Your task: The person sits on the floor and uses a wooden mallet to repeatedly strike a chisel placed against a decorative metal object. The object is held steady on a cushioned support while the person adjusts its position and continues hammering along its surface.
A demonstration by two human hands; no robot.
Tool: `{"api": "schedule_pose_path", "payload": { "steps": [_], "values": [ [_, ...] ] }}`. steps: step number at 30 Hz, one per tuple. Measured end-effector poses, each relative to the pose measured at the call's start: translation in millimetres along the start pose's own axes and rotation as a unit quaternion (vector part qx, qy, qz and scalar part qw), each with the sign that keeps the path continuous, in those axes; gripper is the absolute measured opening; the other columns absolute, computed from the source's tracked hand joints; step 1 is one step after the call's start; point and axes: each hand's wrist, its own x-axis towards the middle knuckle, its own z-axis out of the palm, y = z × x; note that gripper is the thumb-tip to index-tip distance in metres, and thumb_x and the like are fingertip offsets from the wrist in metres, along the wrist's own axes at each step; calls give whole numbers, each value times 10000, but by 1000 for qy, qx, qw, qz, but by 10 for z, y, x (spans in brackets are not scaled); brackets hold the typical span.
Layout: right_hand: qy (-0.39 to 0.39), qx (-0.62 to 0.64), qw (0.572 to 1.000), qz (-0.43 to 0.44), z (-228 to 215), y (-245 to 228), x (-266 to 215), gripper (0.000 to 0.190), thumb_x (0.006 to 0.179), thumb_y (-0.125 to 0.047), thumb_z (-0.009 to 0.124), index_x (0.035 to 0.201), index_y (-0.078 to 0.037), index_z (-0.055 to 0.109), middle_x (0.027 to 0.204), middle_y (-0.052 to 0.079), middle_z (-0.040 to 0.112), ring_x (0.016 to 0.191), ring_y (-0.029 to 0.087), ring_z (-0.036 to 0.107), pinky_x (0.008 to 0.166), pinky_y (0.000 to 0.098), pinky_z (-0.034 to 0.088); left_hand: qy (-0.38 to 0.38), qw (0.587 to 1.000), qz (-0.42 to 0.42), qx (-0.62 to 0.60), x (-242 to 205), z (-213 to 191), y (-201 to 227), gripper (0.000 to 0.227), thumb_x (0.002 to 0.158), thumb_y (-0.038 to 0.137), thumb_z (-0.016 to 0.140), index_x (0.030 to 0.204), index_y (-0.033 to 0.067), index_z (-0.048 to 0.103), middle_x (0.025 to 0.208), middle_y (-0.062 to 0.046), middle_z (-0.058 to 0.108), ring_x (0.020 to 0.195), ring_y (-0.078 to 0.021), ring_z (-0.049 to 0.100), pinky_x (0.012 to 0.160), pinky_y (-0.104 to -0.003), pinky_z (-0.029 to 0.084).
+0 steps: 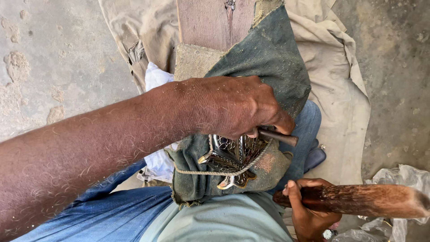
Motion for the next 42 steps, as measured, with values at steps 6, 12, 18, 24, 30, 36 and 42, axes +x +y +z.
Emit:
{"api": "schedule_pose_path", "payload": {
  "steps": [6, 12, 18, 24, 30, 36, 42],
  "values": [
    [-4, -48, 999, -2, 51, -32, 104, 202, 805, 72, 786, 941, 3, 653, 777, 67, 697, 674, 117, 662, 632, 248, 540, 36, 999, 6, 22, 7, 6, 46, 347, 965, 96, 587, 1242, 262, 714, 1026, -64, 771, 955, -254, 749, 774, -403, 609],
    [0, -98, 994, -45, 102, -194, 115, 236, 767, 37, 823, 927, 11, 652, 767, 83, 711, 681, 132, 696, 644, 272, 566, 45, 999, 27, 2, -41, -15, 30, 421, 896, 56, 627, 1266, 246, 694, 930, -59, 772, 851, -231, 760, 706, -406, 611],
    [-29, -163, 985, -41, 70, -286, 210, 213, 775, 28, 828, 892, -3, 652, 709, 79, 705, 625, 135, 690, 600, 287, 552, 47, 999, 26, -3, -97, -57, 51, 498, 804, 120, 727, 1284, 245, 679, 918, -52, 769, 869, -245, 746, 731, -423, 593],
    [-65, -179, 982, 0, -27, -206, 239, 215, 753, 70, 815, 895, 18, 662, 659, 73, 692, 557, 133, 670, 498, 256, 505, 39, 999, 8, 16, -116, -11, -6, 370, 879, 105, 711, 1229, 225, 701, 952, -64, 762, 909, -247, 745, 768, -426, 593],
    [-36, -112, 993, -15, -43, -97, 249, 177, 819, 69, 814, 896, 6, 667, 727, 71, 660, 580, 110, 600, 566, 250, 480, 110, 992, 58, -5, -170, 69, -68, 341, 851, 77, 721, 1185, 144, 698, 911, -68, 767, 838, -227, 770, 707, -403, 611],
    [-50, -105, 993, -9, -25, -295, 383, 168, 833, 66, 797, 922, 4, 669, 791, 63, 708, 694, 116, 684, 649, 259, 557, 81, 996, 27, -6, -230, 37, -60, 259, 892, 138, 726, 1144, 96, 687, 880, -77, 772, 858, -242, 759, 719, -444, 577],
    [-66, -53, 996, -40, -3, -553, 563, 165, 853, 57, 796, 929, 9, 658, 774, 91, 706, 676, 153, 700, 678, 310, 592, 140, 990, 24, -11, -324, 45, -41, 432, 825, 122, 767, 1240, 85, 653, 894, -121, 765, 859, -291, 752, 739, -442, 584]
  ]
}}
